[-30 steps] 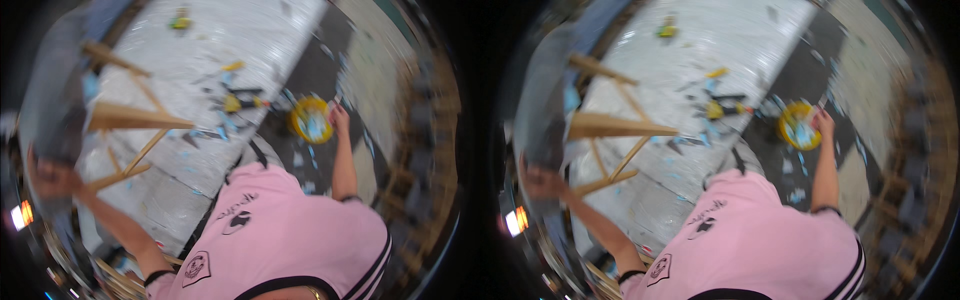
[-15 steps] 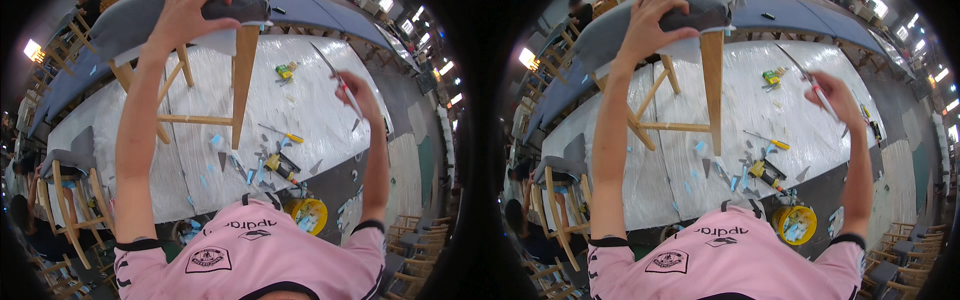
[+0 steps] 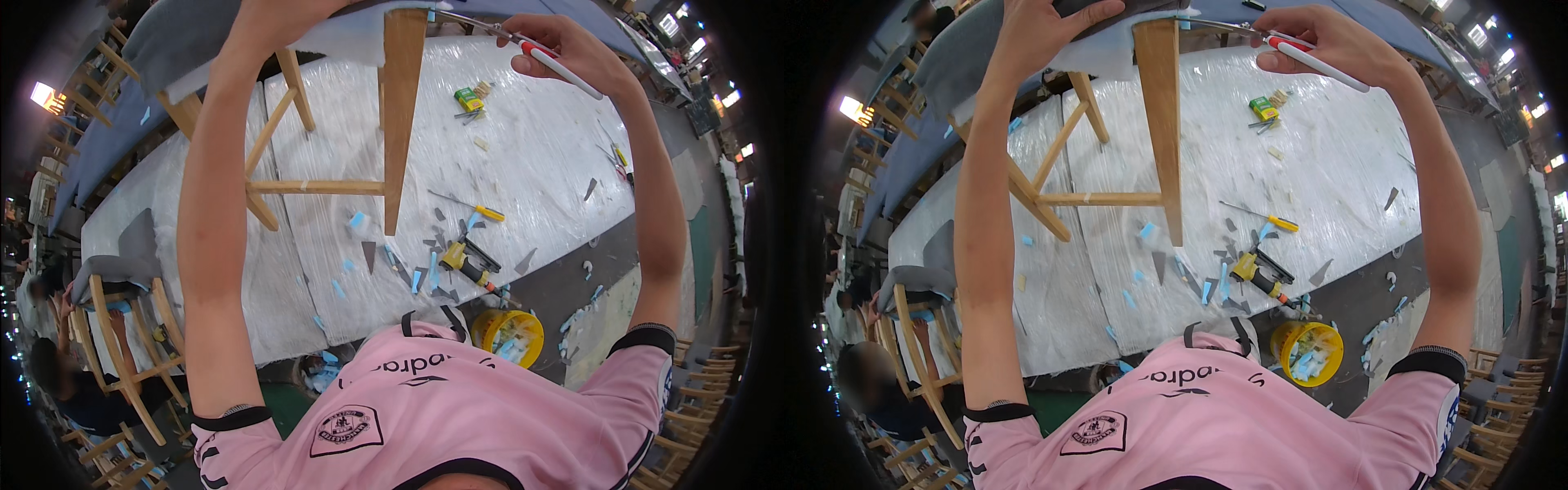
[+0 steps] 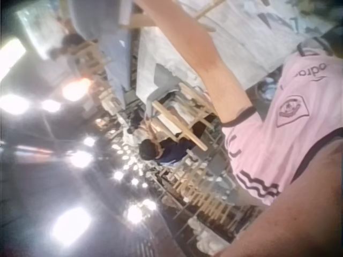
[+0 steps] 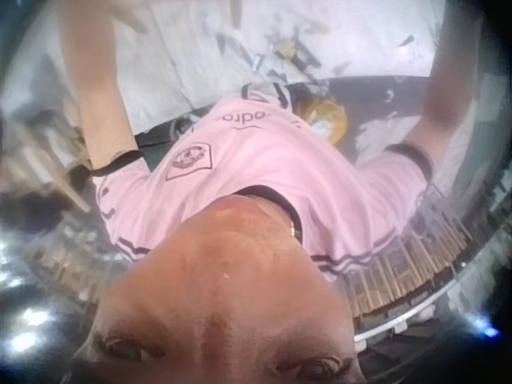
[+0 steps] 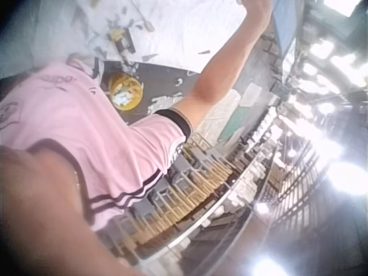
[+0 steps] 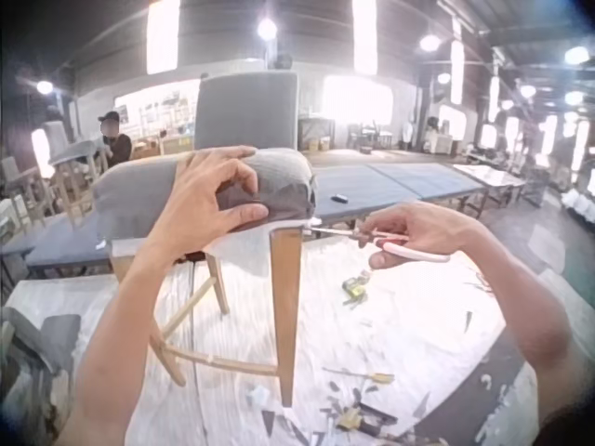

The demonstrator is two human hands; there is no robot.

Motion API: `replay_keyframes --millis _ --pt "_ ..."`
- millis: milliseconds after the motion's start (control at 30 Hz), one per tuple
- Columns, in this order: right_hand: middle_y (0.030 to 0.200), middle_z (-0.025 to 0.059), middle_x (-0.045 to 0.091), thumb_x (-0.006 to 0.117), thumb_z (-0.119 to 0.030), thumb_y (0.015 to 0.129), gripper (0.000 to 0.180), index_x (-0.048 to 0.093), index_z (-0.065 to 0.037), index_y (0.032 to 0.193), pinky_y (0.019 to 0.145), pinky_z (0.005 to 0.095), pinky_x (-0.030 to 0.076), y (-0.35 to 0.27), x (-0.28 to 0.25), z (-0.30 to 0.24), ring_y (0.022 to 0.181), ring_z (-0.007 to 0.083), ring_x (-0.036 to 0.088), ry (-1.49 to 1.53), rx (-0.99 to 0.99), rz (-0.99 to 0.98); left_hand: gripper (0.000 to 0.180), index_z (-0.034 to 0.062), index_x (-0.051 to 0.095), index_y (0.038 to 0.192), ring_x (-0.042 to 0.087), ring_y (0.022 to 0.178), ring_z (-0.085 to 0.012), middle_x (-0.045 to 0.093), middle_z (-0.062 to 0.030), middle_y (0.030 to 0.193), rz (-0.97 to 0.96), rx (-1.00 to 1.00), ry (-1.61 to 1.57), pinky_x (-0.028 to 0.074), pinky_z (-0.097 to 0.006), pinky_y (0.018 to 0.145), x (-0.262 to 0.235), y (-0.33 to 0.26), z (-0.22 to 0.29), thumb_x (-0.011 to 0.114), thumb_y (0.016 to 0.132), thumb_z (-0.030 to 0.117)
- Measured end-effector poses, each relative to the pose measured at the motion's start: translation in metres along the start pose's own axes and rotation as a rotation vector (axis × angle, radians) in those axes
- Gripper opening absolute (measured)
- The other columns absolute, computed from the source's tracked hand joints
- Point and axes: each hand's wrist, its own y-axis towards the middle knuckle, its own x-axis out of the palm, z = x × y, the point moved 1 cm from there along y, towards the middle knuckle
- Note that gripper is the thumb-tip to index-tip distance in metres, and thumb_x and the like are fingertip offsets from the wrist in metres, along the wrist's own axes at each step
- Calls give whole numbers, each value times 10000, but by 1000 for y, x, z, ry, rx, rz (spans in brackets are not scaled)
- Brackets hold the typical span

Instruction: The person upholsters a wooden chair by attaching gray fabric to the seat and backrest. They use a staple gun to secure the fabric, scissors to trim excess material, and a screwdriver to adjust the fit. The process involves repeated stretching, stapling, and trimming to achieve a smooth finish.

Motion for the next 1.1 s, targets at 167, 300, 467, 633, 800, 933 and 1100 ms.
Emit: replay_keyframes --millis 167,300,467,633,800,933,1100 --pt "995 29 691 769 -630 848 674 700 -82 1233 620 315 457 8 -10 9 691 116 518 4 2 -56 296 134 668 960 494 1325 -297 623 -100 1391 2 5 0 296 -446 1137 3 5 -2 857 791 288" --pt "1078 106 723 813 -582 820 737 667 -47 1306 786 351 492 12 -20 -20 892 190 615 134 132 -90 291 134 667 959 499 1320 -293 625 -100 1391 8 2 3 297 -445 1137 4 6 -5 857 792 278" --pt "1188 135 721 786 -668 778 872 630 -32 1354 924 383 514 22 -30 -36 1064 245 672 132 241 -159 289 131 668 960 509 1312 -295 629 -108 1390 6 -10 -15 303 -450 1136 6 8 -7 858 791 269" --pt "1068 91 738 793 -647 791 757 694 -61 1260 838 360 517 26 -39 -44 972 202 667 88 206 -156 301 129 672 963 516 1309 -298 629 -119 1392 20 -3 -13 305 -449 1135 6 10 -9 864 782 273" --pt "915 46 720 798 -540 847 573 733 -57 1149 740 333 493 30 -41 -41 840 136 619 74 117 -164 302 131 672 965 517 1312 -299 628 -122 1392 21 23 -13 299 -443 1137 9 12 -11 863 784 279" --pt "880 41 716 796 -498 862 516 739 -47 1107 730 329 491 40 -41 -39 820 133 616 2 76 -149 298 134 673 968 513 1324 -293 627 -120 1393 5 13 7 289 -442 1145 7 12 -13 859 789 281" --pt "1006 68 716 697 -653 873 653 707 -86 1197 799 362 489 39 -42 -40 907 177 622 -64 128 -212 292 135 671 965 512 1327 -287 625 -111 1396 25 18 8 282 -445 1150 9 10 -15 858 789 275"
